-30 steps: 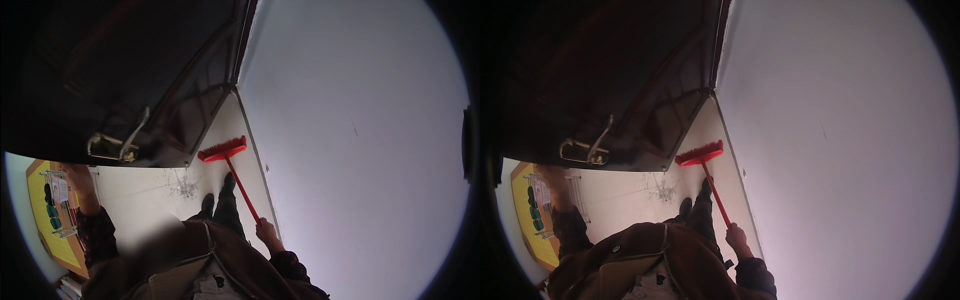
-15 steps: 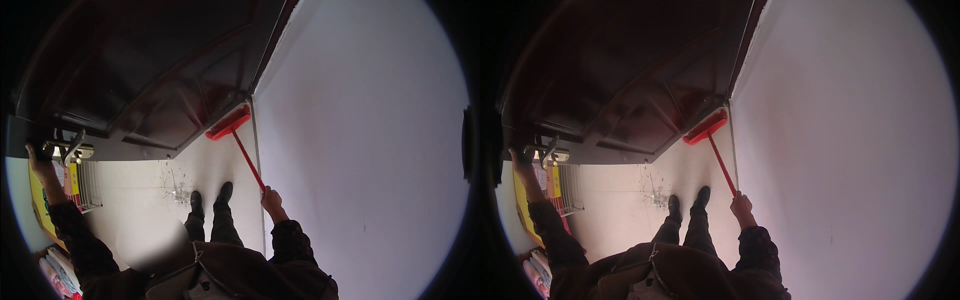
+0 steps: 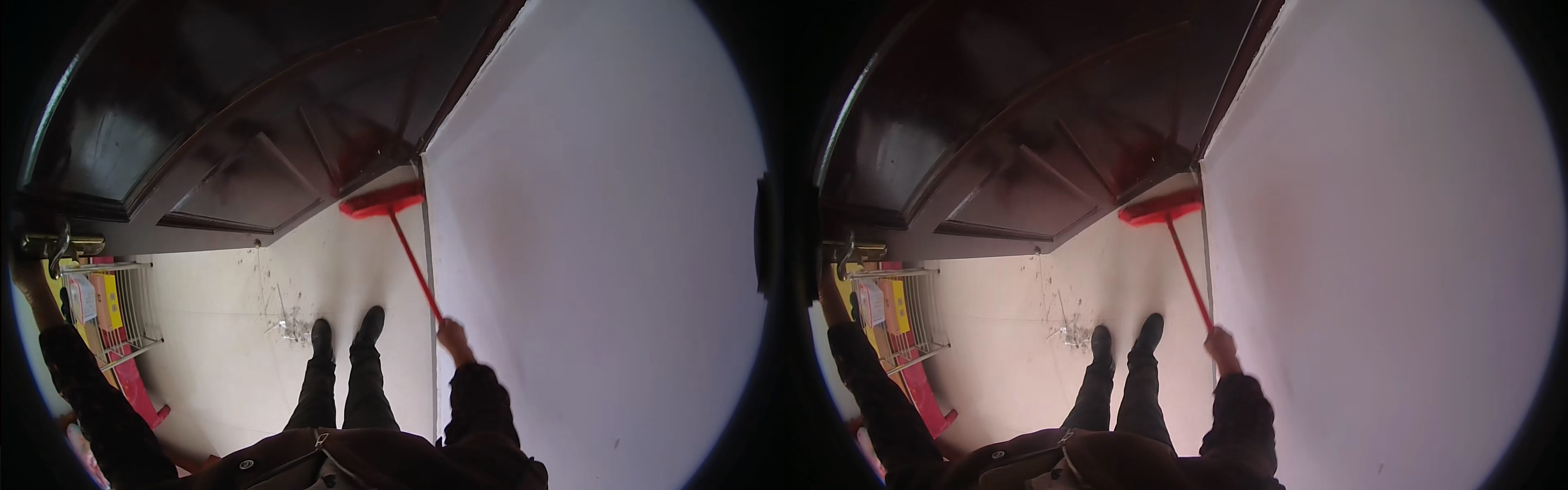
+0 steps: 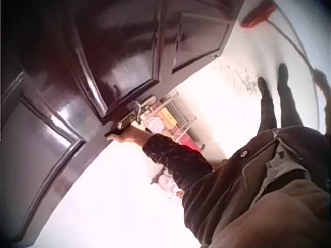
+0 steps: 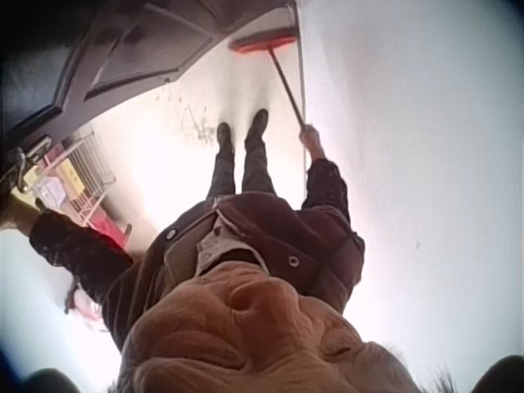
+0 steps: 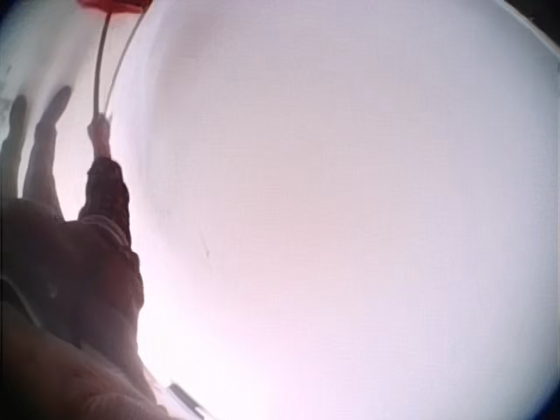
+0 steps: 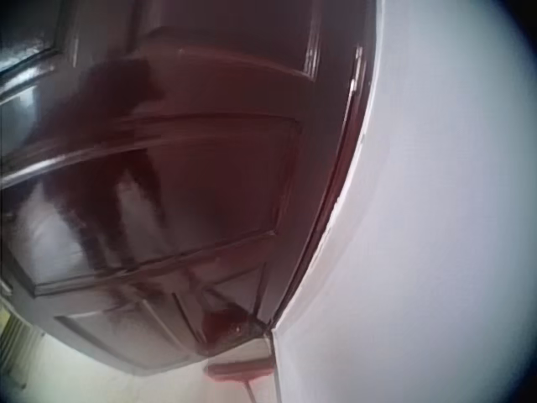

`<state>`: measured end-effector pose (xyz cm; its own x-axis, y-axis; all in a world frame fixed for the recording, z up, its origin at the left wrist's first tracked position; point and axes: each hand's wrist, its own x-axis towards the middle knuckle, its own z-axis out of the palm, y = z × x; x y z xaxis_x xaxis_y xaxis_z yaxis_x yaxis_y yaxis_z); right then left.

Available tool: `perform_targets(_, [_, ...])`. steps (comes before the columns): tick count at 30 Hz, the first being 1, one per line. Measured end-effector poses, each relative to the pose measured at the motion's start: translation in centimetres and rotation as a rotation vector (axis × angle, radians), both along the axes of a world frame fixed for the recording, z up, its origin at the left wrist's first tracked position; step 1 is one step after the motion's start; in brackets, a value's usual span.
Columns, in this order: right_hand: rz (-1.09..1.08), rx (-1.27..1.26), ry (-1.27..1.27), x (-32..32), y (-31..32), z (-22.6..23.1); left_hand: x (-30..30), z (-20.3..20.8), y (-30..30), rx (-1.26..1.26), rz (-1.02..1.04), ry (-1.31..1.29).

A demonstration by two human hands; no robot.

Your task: The person sweeps a tiled floor with a red broom, moving debris toward the doorway. They briefly pick up a pair of teal slippers and place them on a metal rack, then continue sweeping around furniture and along the wall.

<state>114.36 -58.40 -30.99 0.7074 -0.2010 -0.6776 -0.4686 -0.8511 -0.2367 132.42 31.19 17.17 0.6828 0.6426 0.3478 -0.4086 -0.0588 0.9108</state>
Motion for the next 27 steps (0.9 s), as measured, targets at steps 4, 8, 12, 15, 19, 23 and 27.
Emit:
perform_targets(4, [-0.259, 0.203, 0.3, -5.2, 4.5, 8.9, -1.3, 0.6, -3.2, 0.062, -0.069, -0.011])
perform_targets(8, [-0.334, 0.235, 0.125, -4.8, 4.1, 13.6, 1.5, 0.1, -7.6, 0.138, -0.266, -0.097])
perform_targets(12, [-0.091, 0.159, -0.128, -4.0, 5.2, 19.4, -0.8, -1.1, -1.0, -0.016, -0.038, -0.013])
perform_targets(15, [0.02, 0.095, -0.166, -3.3, 6.0, 26.1, -1.3, -0.9, 2.1, -0.015, -0.05, -0.032])
perform_targets(19, [0.127, 0.035, -0.171, 0.8, 6.1, 23.2, -2.2, -1.2, 4.1, 0.007, -0.305, 0.0])
perform_targets(23, [0.151, -0.086, -0.118, 4.0, 5.8, 9.9, 0.8, -1.0, -3.3, -0.044, -0.188, -0.029])
perform_targets(27, [0.11, 0.049, -0.051, -1.5, 4.4, 10.7, 0.2, -0.5, -6.2, -0.058, -0.039, -0.079])
